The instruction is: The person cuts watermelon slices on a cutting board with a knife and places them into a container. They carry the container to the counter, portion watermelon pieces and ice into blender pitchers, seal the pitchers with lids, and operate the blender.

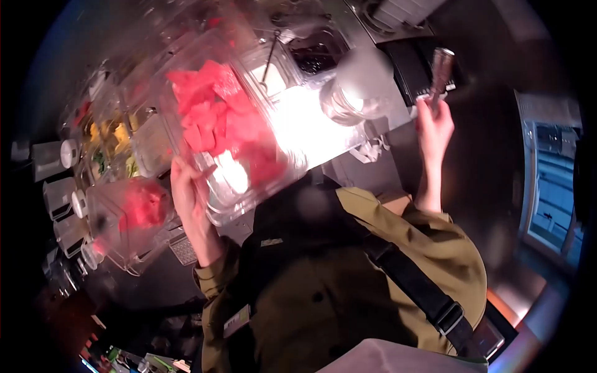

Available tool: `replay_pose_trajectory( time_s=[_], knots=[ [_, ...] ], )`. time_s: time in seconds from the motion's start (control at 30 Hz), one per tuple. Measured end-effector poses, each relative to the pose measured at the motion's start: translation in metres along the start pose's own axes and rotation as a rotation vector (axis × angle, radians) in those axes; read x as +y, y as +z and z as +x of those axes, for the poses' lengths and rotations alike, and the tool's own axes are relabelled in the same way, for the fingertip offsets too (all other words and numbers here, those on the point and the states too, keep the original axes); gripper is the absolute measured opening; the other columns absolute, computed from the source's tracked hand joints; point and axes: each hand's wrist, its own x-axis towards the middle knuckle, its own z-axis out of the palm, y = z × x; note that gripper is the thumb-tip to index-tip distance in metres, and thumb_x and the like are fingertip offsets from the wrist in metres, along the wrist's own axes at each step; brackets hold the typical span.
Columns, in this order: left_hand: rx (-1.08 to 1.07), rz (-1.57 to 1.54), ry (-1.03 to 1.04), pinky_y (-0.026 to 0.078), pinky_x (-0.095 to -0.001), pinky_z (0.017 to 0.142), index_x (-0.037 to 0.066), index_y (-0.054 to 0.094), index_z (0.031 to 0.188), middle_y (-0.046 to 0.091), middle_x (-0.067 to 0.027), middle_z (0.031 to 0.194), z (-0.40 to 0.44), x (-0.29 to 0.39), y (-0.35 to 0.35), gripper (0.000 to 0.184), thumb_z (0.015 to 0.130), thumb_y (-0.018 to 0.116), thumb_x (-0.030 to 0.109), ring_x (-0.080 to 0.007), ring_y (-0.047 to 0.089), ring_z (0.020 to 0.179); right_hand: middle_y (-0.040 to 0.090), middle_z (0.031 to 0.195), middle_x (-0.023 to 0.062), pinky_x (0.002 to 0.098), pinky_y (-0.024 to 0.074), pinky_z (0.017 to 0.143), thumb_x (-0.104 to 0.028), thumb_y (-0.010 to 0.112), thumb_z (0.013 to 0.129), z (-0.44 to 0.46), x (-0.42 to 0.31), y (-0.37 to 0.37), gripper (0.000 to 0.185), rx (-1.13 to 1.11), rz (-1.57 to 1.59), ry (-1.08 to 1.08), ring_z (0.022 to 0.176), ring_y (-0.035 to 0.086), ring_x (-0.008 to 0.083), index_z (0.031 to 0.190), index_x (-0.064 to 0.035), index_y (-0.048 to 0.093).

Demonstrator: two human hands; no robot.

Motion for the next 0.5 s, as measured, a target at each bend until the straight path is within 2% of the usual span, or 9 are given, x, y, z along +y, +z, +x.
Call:
replay_pose_trajectory(
  time_s=[0.07,0.13,0.2,0.23,0.27,0.37,0.43,0.47,0.5],
  knots=[
    [-0.063,0.024,-0.086,0.041,-0.0521,0.081,0.005,0.041,0.069,0.046,-0.0069,0.116,-0.017,-0.017,-0.021,0.018,0.057,0.041,-0.008,-0.0233,0.044,0.105,0.047,0.056,-0.0018,0.0174,0.0291,0.039,-0.026,0.063,0.074,0.016,0.029,0.009,0.025,-0.116,-0.144,0.113,0.044,0.039,0.0029,0.075,-0.003,0.054],
    [-0.021,0.046,-0.187,0.043,-0.0422,0.079,0.01,0.036,0.065,0.051,-0.0034,0.094,-0.033,-0.02,-0.012,0.021,0.056,0.04,-0.009,-0.016,0.048,0.091,0.045,0.052,-0.0017,0.0177,0.0284,0.038,-0.029,0.065,0.072,0.02,0.037,0.023,0.029,-0.243,-0.047,0.272,0.042,0.039,0.0039,0.073,-0.0027,0.053],
    [-0.065,0.124,-0.234,0.04,-0.0401,0.079,0.012,0.035,0.063,0.049,0.0005,0.09,-0.036,-0.025,-0.012,0.022,0.055,0.04,-0.009,-0.0153,0.047,0.085,0.044,0.051,-0.0014,0.0183,0.0278,0.036,-0.028,0.062,0.073,0.025,0.049,0.038,0.027,-0.348,-0.112,0.205,0.041,0.04,0.0048,0.073,-0.0025,0.054],
    [-0.116,0.172,-0.256,0.04,-0.0389,0.079,0.012,0.034,0.063,0.049,0.0005,0.091,-0.033,-0.031,-0.017,0.022,0.056,0.041,-0.008,-0.0153,0.047,0.086,0.045,0.05,-0.0013,0.0187,0.0266,0.033,-0.024,0.058,0.073,0.021,0.044,0.042,0.021,-0.323,0.05,0.292,0.039,0.039,0.0054,0.075,-0.0036,0.054],
    [-0.166,0.221,-0.275,0.04,-0.0377,0.078,0.012,0.033,0.062,0.049,0.0005,0.092,-0.027,-0.035,-0.021,0.022,0.056,0.041,-0.007,-0.0153,0.047,0.087,0.045,0.049,-0.0012,0.0187,0.0249,0.031,-0.021,0.054,0.074,0.019,0.033,0.034,0.016,-0.195,-0.117,0.428,0.036,0.038,0.0061,0.074,-0.0052,0.054],
    [-0.212,0.403,-0.343,0.042,-0.0206,0.064,-0.001,0.05,0.099,0.054,-0.0037,0.082,-0.007,-0.049,0.011,0.04,0.059,0.047,-0.004,-0.0117,0.051,0.066,0.041,0.048,-0.0035,0.018,0.0224,0.029,-0.023,0.057,0.075,0.038,0.035,-0.02,0.017,-0.021,0.105,0.335,0.034,0.034,0.0052,0.069,-0.0087,0.051],
    [-0.468,0.275,-0.382,0.04,-0.0185,0.056,-0.002,0.05,0.1,0.053,-0.0028,0.075,0.019,-0.076,0.015,0.04,0.06,0.048,-0.003,-0.0105,0.049,0.062,0.039,0.048,-0.0047,0.0173,0.0226,0.031,-0.024,0.058,0.076,0.05,0.018,-0.052,0.019,0.038,0.251,0.239,0.036,0.034,0.0045,0.067,-0.0099,0.049],
    [-0.579,0.367,-0.479,0.037,-0.0202,0.051,0.001,0.052,0.087,0.048,0.0001,0.067,0.029,-0.076,0.029,0.027,0.06,0.049,-0.003,-0.0086,0.044,0.059,0.039,0.048,-0.0051,0.017,0.0229,0.032,-0.025,0.058,0.076,0.05,-0.002,-0.067,0.02,0.008,0.273,0.215,0.036,0.035,0.0042,0.067,-0.0104,0.049],
    [-0.604,0.44,-0.269,0.033,-0.0211,0.048,0.005,0.048,0.071,0.044,0.0014,0.064,0.064,-0.129,0.006,0.013,0.06,0.05,-0.001,-0.0079,0.041,0.056,0.042,0.05,-0.0047,0.0169,0.0233,0.033,-0.024,0.058,0.076,0.054,-0.014,-0.074,0.018,-0.032,0.32,0.176,0.037,0.036,0.0041,0.068,-0.0098,0.05]
  ],
)
